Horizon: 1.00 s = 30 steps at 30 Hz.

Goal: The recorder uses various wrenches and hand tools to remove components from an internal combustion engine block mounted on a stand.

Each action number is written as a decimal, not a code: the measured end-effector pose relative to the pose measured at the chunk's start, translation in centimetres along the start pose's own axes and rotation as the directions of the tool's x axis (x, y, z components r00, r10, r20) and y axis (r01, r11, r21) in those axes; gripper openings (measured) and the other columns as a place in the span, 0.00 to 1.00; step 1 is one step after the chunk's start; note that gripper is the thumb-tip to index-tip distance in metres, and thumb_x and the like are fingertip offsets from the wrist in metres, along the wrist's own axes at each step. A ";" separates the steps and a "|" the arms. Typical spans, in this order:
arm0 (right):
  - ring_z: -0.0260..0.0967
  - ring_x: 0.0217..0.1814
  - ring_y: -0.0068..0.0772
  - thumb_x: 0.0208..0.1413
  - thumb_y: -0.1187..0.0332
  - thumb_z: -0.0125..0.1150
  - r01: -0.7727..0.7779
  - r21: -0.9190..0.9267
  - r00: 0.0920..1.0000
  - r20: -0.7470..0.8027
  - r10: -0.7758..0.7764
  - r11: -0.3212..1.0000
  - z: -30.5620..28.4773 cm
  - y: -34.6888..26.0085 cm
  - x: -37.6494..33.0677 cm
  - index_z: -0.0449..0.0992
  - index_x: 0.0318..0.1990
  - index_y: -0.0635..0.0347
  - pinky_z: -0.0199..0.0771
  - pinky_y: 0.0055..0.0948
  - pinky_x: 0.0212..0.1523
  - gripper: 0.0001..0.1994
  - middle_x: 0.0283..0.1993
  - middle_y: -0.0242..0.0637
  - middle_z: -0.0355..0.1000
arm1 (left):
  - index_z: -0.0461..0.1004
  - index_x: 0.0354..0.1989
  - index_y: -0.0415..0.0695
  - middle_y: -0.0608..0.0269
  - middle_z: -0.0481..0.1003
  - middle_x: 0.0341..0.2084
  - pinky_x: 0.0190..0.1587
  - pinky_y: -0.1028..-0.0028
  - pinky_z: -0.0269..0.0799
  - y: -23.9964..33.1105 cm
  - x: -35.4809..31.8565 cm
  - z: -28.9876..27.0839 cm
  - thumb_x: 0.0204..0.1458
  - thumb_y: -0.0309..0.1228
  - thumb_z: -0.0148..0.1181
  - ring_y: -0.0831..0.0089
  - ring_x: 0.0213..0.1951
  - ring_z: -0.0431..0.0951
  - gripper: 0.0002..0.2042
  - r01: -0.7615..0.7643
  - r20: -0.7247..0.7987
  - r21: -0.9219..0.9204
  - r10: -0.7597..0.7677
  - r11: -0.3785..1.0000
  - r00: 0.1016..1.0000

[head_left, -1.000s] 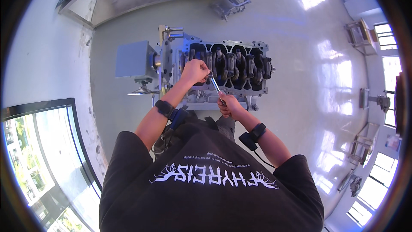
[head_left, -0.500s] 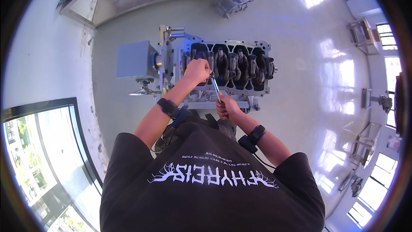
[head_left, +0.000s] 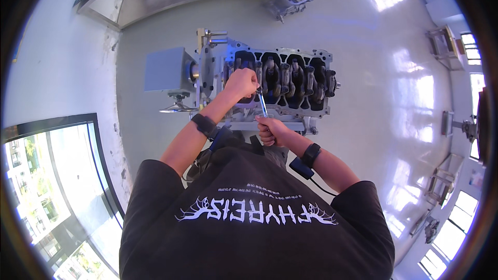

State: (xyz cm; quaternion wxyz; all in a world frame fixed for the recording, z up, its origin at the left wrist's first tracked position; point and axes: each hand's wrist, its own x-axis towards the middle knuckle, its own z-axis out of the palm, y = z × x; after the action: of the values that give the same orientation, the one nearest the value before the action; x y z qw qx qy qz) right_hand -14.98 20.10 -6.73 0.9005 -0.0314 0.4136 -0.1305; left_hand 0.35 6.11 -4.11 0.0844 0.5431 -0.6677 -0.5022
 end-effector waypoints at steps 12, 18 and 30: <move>0.34 0.10 0.20 0.63 0.51 0.42 0.106 0.113 0.994 -0.010 -0.105 0.988 1.4 1.5 2.0 0.48 0.16 0.48 0.36 0.24 0.12 0.25 0.11 0.23 0.40 | 0.75 0.25 0.39 0.60 0.76 0.13 0.25 0.73 0.72 -0.4 -0.6 0.1 0.48 0.29 0.60 0.72 0.16 0.78 0.06 -0.027 -0.025 0.000 0.027 1.000 0.999; 0.34 0.10 0.20 0.63 0.52 0.42 0.125 0.162 0.991 -0.072 -0.114 0.979 2.3 1.6 2.3 0.48 0.15 0.48 0.36 0.24 0.12 0.25 0.12 0.23 0.40 | 0.74 0.28 0.36 0.60 0.77 0.17 0.21 0.77 0.71 -0.5 -0.5 -0.4 0.50 0.27 0.59 0.75 0.16 0.77 0.06 -0.135 0.009 0.005 0.135 0.991 0.991; 0.35 0.10 0.20 0.63 0.52 0.42 0.126 0.193 0.990 -0.093 -0.110 0.973 3.3 1.9 3.3 0.48 0.15 0.48 0.36 0.24 0.11 0.25 0.11 0.24 0.40 | 0.74 0.28 0.35 0.59 0.77 0.17 0.21 0.77 0.71 -1.3 -0.3 -0.6 0.51 0.26 0.59 0.75 0.16 0.77 0.06 -0.116 0.066 -0.117 0.124 0.986 0.990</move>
State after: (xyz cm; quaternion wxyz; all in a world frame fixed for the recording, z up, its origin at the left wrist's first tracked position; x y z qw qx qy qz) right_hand -10.05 20.86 -7.34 0.8722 0.0391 0.4322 -0.2256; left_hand 1.65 6.12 -4.70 0.1205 0.4774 -0.6722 -0.5528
